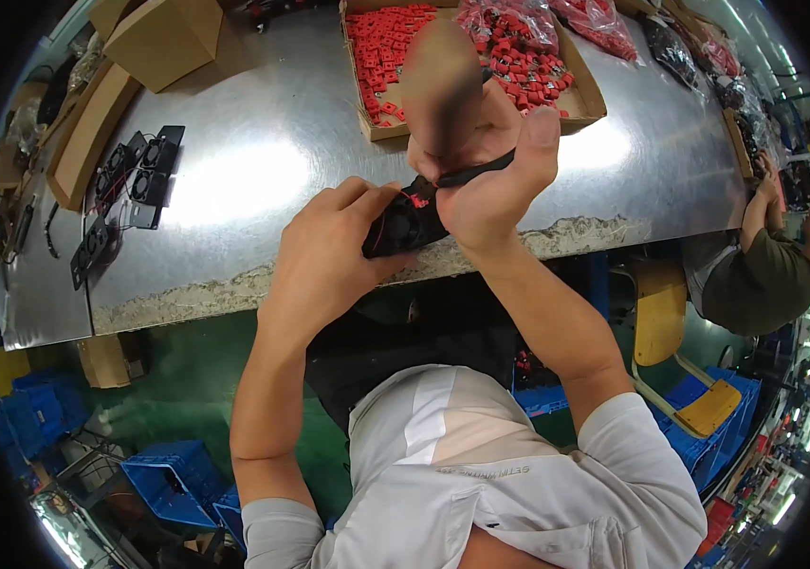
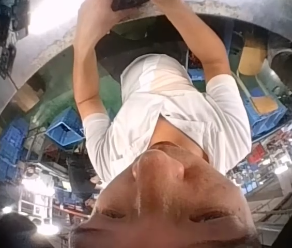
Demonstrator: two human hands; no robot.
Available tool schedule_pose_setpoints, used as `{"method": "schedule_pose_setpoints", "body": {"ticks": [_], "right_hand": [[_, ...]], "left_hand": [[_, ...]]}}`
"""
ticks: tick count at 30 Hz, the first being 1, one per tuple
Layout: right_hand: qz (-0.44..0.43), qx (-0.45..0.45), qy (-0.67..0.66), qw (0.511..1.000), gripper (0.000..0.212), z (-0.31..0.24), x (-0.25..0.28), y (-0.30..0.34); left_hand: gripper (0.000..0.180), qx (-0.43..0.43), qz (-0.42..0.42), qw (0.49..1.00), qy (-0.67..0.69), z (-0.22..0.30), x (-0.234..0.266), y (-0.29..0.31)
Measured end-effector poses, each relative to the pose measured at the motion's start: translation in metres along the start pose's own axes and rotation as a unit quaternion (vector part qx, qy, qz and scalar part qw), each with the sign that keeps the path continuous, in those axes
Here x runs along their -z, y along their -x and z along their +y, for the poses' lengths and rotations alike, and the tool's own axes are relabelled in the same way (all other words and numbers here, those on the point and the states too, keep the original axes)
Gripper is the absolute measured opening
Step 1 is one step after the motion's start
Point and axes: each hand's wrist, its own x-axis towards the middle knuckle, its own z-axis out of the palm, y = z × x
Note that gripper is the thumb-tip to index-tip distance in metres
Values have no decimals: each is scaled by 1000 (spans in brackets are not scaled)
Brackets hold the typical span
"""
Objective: Assemble small electronic units by inserting components and securing them with pliers.
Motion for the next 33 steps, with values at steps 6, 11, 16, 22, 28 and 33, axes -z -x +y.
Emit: {"method": "schedule_pose_setpoints", "body": {"ticks": [6,11,16,22,28,33], "right_hand": [[-6,-46,8,999,94,-7,-3,-5],[-178,-169,15,969,96,-10,0,-30],[-391,-156,-18,907,97,-12,12,-45],[-456,-101,28,884,104,-18,8,-35],[-149,-19,-178,973,107,-31,34,-14],[-92,-31,-192,977,100,-21,33,-3]], "left_hand": [[61,1,-12,999,37,-4,2,-3],[58,-89,-43,993,65,-33,11,-19],[58,-186,-187,953,150,-53,31,-51],[59,21,-231,930,284,-34,34,-48],[65,-142,-55,986,62,-28,13,-21],[65,-73,-15,996,39,-13,2,-4]]}}
